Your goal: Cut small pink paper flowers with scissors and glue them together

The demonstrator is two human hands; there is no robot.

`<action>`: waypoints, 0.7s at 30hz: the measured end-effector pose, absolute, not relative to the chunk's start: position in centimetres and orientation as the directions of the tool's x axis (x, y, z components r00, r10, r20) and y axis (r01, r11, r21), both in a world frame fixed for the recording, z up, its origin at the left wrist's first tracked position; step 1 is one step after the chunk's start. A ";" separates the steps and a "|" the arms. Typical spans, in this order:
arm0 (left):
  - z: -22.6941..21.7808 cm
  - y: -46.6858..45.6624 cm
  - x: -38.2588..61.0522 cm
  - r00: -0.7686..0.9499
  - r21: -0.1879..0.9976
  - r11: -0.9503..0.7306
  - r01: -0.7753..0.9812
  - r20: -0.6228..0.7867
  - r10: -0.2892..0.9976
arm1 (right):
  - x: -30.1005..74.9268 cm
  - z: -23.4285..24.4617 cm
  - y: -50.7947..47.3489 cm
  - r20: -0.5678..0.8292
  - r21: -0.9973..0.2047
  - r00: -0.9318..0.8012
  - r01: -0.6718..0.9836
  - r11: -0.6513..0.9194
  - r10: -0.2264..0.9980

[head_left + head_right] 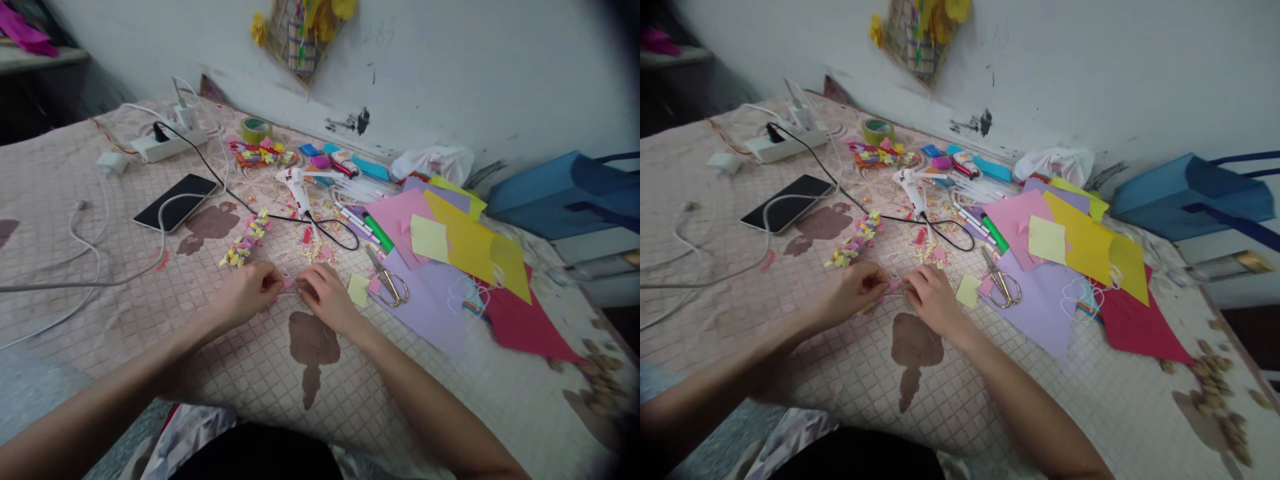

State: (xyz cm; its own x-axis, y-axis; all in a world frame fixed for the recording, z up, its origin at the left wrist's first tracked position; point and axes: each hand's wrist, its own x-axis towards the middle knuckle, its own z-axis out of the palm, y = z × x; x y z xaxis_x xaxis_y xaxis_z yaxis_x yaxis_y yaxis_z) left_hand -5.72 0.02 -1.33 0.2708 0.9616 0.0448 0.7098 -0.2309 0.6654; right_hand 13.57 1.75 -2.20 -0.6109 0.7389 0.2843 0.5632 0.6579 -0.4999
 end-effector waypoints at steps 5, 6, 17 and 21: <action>-1.5 0.0 -5.4 0.280 0.624 -0.250 0.741 0.052 0.959 | 13.1 -2.3 2.4 0.285 -0.491 -0.644 0.539 0.685 0.710; -1.5 0.1 -5.4 0.281 0.614 -0.257 0.747 0.060 0.958 | 13.0 -2.3 2.4 0.283 -0.488 -0.649 0.537 0.688 0.706; -1.1 -0.5 -5.4 0.340 0.602 -0.379 0.703 0.183 0.922 | 12.7 -1.8 2.9 0.274 -0.448 -0.701 0.513 0.732 0.659; -1.2 -0.6 -5.3 0.338 0.540 -0.388 0.747 0.194 0.921 | 12.6 -1.9 2.9 0.269 -0.453 -0.700 0.514 0.728 0.662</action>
State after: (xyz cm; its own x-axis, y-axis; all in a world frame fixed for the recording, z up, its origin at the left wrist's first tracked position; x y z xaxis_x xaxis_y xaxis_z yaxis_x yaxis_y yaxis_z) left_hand -5.26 -0.61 -1.17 0.3381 0.9209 0.1939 0.7468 -0.3879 0.5402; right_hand 12.64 2.88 -1.86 -0.6999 0.6617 0.2691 0.5143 0.7282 -0.4530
